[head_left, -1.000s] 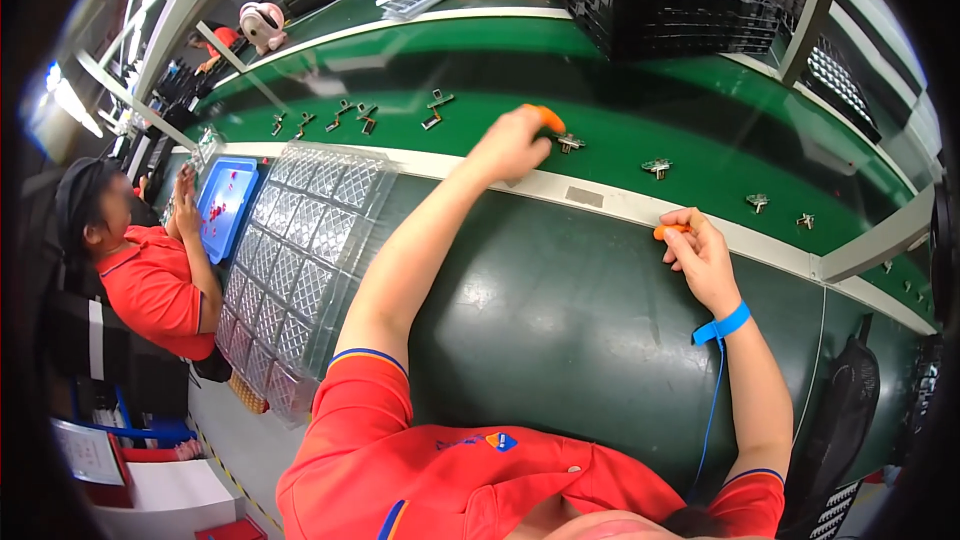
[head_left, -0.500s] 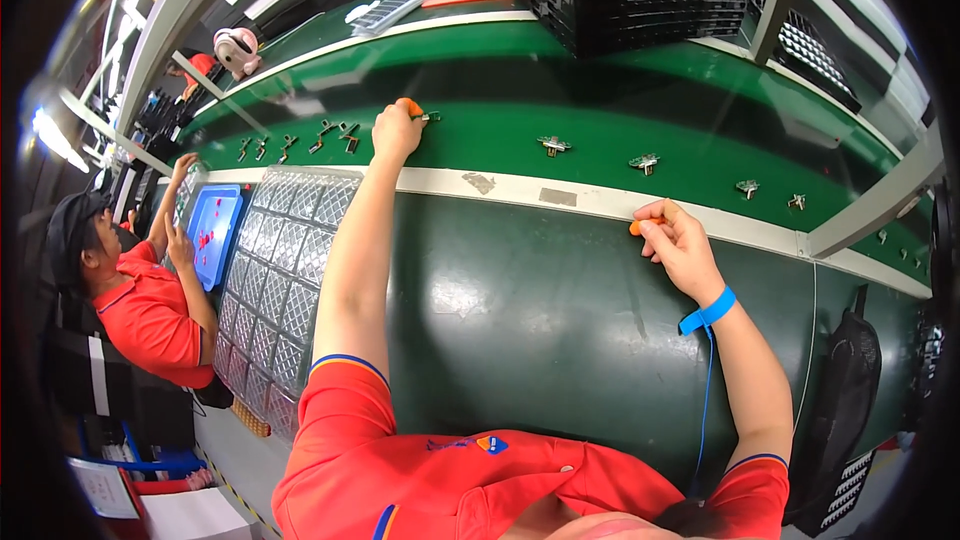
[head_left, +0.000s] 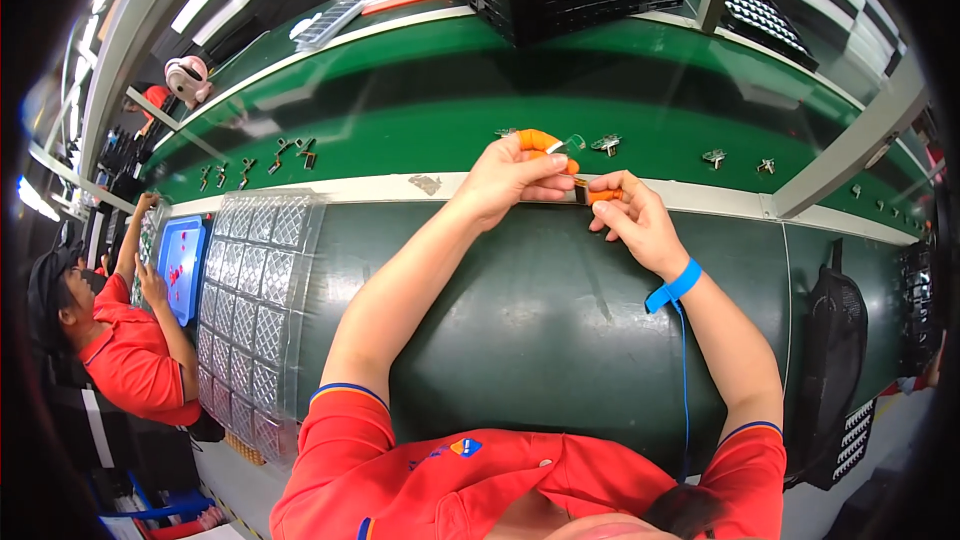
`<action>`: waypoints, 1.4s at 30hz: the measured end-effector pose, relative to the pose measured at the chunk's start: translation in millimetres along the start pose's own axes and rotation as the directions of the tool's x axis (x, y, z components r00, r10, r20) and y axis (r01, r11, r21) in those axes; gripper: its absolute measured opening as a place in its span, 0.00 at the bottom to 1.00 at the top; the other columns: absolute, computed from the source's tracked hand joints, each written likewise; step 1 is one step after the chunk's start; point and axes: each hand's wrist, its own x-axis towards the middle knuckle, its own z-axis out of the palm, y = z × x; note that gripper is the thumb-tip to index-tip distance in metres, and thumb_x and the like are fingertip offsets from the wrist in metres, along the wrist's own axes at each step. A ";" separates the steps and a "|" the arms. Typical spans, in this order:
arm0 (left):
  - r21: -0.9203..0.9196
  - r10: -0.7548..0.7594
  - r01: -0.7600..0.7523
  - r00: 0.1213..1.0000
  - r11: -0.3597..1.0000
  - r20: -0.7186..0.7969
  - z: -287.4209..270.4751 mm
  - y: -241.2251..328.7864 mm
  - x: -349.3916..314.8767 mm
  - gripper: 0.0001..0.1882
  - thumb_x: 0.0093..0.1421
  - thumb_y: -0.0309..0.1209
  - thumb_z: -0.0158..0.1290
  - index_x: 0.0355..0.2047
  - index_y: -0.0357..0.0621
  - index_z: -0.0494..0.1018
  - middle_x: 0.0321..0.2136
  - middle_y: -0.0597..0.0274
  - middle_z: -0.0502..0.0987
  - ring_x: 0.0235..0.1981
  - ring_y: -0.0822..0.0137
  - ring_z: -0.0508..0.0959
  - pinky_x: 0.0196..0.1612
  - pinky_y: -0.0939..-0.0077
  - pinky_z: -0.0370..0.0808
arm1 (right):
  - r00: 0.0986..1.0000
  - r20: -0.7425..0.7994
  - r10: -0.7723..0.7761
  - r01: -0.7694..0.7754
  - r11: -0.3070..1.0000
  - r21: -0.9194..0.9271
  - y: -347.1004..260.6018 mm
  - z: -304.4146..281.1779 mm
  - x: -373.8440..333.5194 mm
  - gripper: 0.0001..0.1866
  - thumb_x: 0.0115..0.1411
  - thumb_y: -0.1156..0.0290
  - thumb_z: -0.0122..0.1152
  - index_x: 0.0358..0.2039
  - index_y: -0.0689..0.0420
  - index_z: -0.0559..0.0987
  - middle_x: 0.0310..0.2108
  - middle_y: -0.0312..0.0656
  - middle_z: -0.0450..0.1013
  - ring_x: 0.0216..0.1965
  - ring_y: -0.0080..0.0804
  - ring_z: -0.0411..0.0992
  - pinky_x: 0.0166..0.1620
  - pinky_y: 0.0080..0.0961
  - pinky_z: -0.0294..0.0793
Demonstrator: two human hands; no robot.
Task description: The person assembles small electronic components by hand, snapping green parts onto orange housings.
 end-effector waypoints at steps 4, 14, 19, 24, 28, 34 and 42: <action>-0.075 -0.039 0.041 0.999 0.996 0.034 3.6 -10.7 1.8 0.13 0.58 0.28 0.54 0.41 0.37 0.68 0.35 0.54 0.77 0.35 0.68 0.79 0.40 0.75 0.80 | 0.999 0.040 0.019 -0.019 1.000 0.010 2.8 -4.1 2.4 0.14 0.59 0.68 0.56 0.43 0.59 0.70 0.35 0.35 0.70 0.30 0.19 0.71 0.31 0.15 0.68; -0.084 -0.104 0.108 0.993 0.991 0.048 -8.7 -10.4 2.9 0.12 0.60 0.24 0.47 0.43 0.34 0.67 0.38 0.50 0.76 0.36 0.65 0.80 0.40 0.73 0.80 | 0.999 -0.006 -0.054 0.053 0.997 -0.059 9.7 4.3 2.9 0.10 0.58 0.71 0.57 0.40 0.59 0.71 0.31 0.32 0.70 0.27 0.16 0.68 0.29 0.13 0.67; 0.194 -0.089 0.084 0.996 0.977 0.018 -9.2 -13.7 3.1 0.12 0.58 0.25 0.48 0.42 0.33 0.68 0.36 0.51 0.77 0.35 0.67 0.80 0.37 0.76 0.80 | 0.860 -0.049 -0.507 0.384 0.708 -0.592 3.6 11.5 -0.2 0.06 0.52 0.79 0.61 0.31 0.61 0.75 0.29 0.36 0.72 0.22 0.18 0.66 0.23 0.16 0.63; 0.291 -0.117 0.091 0.990 0.953 0.073 -3.3 -16.0 -0.7 0.12 0.58 0.25 0.48 0.41 0.32 0.68 0.34 0.51 0.78 0.32 0.69 0.80 0.34 0.80 0.79 | 0.753 0.034 -0.657 0.497 0.534 -0.684 2.2 13.3 2.7 0.07 0.48 0.82 0.63 0.29 0.59 0.75 0.29 0.39 0.72 0.24 0.26 0.67 0.23 0.20 0.65; 0.317 -0.147 0.103 0.982 0.943 0.121 -1.1 -18.3 -1.1 0.11 0.58 0.25 0.47 0.40 0.32 0.68 0.32 0.51 0.78 0.31 0.68 0.80 0.34 0.79 0.79 | 0.718 0.097 -0.689 0.527 0.448 -0.722 2.8 11.1 5.3 0.09 0.46 0.83 0.64 0.29 0.59 0.76 0.30 0.40 0.73 0.29 0.35 0.69 0.28 0.25 0.68; 0.285 -0.144 0.092 0.976 0.954 0.166 -1.9 -17.7 -2.9 0.11 0.59 0.26 0.47 0.40 0.32 0.69 0.32 0.51 0.78 0.30 0.69 0.80 0.35 0.78 0.79 | 0.740 0.092 -0.666 0.504 0.460 -0.731 3.4 12.1 3.8 0.10 0.45 0.83 0.64 0.29 0.59 0.76 0.30 0.40 0.73 0.30 0.37 0.70 0.31 0.26 0.69; 0.309 -0.064 -0.019 0.965 0.951 0.255 -8.0 -24.4 0.2 0.13 0.57 0.32 0.56 0.37 0.37 0.69 0.30 0.59 0.78 0.28 0.73 0.78 0.33 0.82 0.77 | 0.835 -0.027 -0.550 0.388 0.622 -0.680 5.4 15.4 2.7 0.11 0.50 0.80 0.61 0.35 0.60 0.73 0.34 0.38 0.70 0.28 0.24 0.68 0.26 0.18 0.67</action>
